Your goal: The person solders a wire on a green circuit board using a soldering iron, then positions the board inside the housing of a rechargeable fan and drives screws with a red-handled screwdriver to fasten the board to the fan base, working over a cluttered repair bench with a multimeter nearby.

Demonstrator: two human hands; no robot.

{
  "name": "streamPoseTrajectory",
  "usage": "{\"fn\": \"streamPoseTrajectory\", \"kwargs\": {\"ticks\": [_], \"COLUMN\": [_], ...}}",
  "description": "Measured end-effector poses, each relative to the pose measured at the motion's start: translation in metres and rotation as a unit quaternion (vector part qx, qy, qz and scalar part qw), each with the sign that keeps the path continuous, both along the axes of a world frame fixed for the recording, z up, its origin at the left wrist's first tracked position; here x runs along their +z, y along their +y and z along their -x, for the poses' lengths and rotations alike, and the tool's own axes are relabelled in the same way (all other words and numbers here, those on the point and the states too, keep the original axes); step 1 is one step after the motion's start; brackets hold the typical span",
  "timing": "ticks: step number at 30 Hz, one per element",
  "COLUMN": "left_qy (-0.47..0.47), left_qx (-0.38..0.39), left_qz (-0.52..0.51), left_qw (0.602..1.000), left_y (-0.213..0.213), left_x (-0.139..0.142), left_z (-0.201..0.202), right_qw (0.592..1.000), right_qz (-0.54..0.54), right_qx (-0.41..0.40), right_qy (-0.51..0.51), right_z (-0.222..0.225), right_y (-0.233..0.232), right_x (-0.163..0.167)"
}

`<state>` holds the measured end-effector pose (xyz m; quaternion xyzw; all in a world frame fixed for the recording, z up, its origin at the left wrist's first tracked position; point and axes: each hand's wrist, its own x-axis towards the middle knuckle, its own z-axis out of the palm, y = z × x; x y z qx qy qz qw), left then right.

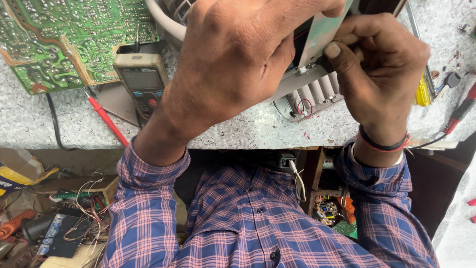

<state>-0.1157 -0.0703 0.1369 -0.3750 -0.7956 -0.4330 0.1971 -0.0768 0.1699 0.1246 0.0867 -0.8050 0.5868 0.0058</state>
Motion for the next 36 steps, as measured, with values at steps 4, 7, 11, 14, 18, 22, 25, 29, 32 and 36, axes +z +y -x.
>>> {"fn": "streamPoseTrajectory", "kwargs": {"ticks": [4,7,11,14,18,22,25,29,32,36], "left_qy": [0.001,0.002,0.005,0.007,0.013,0.022,0.021,0.024,0.027,0.027], "left_qx": [-0.003,-0.006,-0.006,-0.006,-0.003,-0.009,-0.012,-0.006,-0.004,-0.003], "left_qz": [0.001,0.000,-0.002,-0.001,0.006,0.007,0.003,0.009,0.012,0.011], "left_qw": [1.000,1.000,1.000,1.000,1.000,1.000,1.000,1.000,1.000,1.000], "left_y": [0.0001,-0.0005,-0.0002,0.0001,0.0003,0.0006,0.0005,-0.0003,0.0004,0.0015], "left_x": [0.0000,-0.0007,-0.0024,-0.0032,-0.0035,-0.0040,-0.0041,-0.0036,-0.0033,-0.0025], "left_z": [0.0014,0.0017,0.0016,0.0017,0.0030,0.0050,0.0044,0.0038,0.0040,0.0044], "right_qw": [1.000,1.000,1.000,1.000,1.000,1.000,1.000,1.000,1.000,1.000], "right_qz": [0.004,-0.005,0.005,0.004,-0.008,0.003,0.001,-0.007,-0.002,-0.008], "right_qx": [0.010,0.006,0.008,0.015,0.005,0.008,0.009,0.003,0.001,0.000], "right_qy": [-0.002,-0.002,-0.004,0.001,0.000,0.002,0.005,0.001,0.000,0.001], "right_z": [0.0001,0.0009,0.0014,0.0014,0.0013,0.0016,0.0017,0.0011,0.0005,-0.0001], "right_y": [-0.0024,-0.0036,-0.0040,-0.0037,-0.0047,-0.0061,-0.0065,-0.0063,-0.0067,-0.0080], "right_x": [0.0023,0.0035,0.0039,0.0040,0.0042,0.0046,0.0049,0.0045,0.0036,0.0043]}}
